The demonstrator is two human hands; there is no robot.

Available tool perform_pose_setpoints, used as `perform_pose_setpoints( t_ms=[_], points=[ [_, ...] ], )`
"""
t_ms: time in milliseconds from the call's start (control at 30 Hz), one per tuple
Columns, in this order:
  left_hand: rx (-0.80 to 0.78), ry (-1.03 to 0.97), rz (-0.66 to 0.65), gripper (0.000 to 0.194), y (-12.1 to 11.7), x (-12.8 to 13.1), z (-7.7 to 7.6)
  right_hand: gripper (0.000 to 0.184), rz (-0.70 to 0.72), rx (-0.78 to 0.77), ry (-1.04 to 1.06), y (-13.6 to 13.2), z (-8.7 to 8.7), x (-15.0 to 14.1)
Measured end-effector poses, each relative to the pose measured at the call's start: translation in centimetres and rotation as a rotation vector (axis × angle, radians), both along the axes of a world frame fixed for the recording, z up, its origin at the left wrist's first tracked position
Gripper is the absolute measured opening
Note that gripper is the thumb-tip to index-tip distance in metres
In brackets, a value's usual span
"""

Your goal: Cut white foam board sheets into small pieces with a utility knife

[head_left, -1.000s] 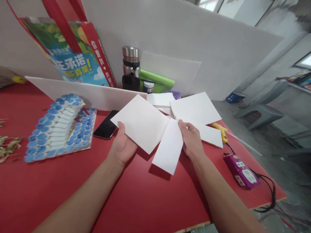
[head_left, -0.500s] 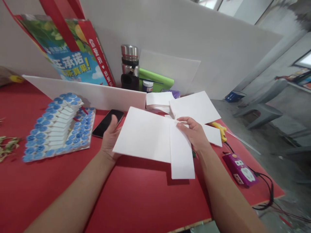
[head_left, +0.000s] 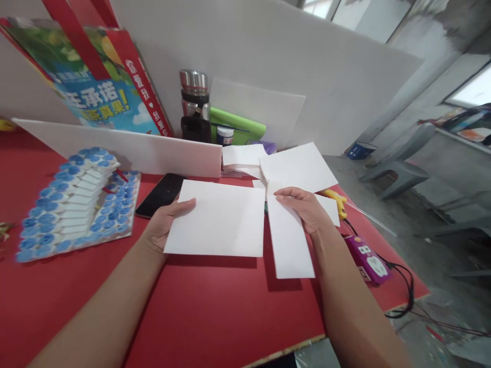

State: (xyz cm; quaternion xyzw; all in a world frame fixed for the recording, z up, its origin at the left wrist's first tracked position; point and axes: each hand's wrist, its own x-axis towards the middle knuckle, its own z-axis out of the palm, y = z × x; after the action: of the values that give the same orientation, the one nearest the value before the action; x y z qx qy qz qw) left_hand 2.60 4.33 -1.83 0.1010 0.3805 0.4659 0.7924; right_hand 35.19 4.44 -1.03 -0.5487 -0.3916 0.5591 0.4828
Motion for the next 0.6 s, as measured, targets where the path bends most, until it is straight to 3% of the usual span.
perform_pose_setpoints(
  t_ms=[233,600],
  points=[
    [-0.021,0.161,-0.019,0.059,-0.2,0.7,0.7,0.043,-0.022,0.006,0.048,-0.1,0.0,-0.9],
    [-0.031,0.202,-0.064,0.043,-0.4,0.8,1.3,0.034,-0.059,-0.018,-0.001,-0.2,0.2,-1.2]
  ],
)
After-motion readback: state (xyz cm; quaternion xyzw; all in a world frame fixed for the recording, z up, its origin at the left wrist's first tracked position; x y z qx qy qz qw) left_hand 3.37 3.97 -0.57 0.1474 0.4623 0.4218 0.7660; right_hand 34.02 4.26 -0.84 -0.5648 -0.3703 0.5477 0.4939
